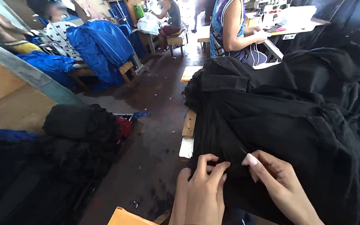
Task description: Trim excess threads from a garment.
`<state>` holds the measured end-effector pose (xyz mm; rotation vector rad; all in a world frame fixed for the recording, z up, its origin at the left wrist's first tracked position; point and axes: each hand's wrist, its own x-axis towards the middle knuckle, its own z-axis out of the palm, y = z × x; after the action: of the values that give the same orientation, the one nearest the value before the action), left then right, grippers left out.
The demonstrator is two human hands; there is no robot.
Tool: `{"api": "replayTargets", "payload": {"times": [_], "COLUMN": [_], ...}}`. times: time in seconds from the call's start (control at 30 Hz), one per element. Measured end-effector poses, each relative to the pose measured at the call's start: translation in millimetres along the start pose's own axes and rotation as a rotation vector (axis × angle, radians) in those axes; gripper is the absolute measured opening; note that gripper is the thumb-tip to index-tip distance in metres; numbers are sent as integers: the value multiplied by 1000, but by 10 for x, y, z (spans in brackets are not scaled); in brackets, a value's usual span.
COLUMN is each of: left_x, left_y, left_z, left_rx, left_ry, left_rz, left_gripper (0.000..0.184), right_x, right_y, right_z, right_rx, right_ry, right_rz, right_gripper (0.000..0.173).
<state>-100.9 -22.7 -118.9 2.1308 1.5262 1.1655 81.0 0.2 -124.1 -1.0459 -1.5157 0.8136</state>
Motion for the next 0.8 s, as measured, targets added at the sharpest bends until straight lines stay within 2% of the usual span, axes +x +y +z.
{"api": "replayTargets", "payload": {"times": [0.17, 0.3, 0.4, 0.47, 0.57, 0.7, 0.8], "left_x": [47, 47, 24, 5, -24, -2, 42], "left_y": [-144, -205, -217, -175, -35, -68, -207], "left_z": [195, 35, -161, -310, -442, -202, 0], "left_rx": [-10, -286, -365, -320, -290, -61, -5], "left_ry": [161, 107, 155, 193, 111, -18, -13], "left_rz": [53, -71, -111, -122, -94, -27, -3], "left_gripper": [14, 14, 12, 9, 9, 19, 12], "right_x": [-50, -45, -46, -47, -44, -36, -46], "right_y": [-42, 32, 78, 86, 93, 91, 91], "right_z": [-32, -62, -79, -82, -78, -76, -80], "right_rx": [-84, -78, -90, -86, -71, -65, -60], "right_ry": [-42, -85, -112, -125, -138, -142, -156], "right_rz": [1, -58, -107, -117, -123, -127, -123], "right_gripper": [38, 37, 36, 35, 35, 35, 33]}}
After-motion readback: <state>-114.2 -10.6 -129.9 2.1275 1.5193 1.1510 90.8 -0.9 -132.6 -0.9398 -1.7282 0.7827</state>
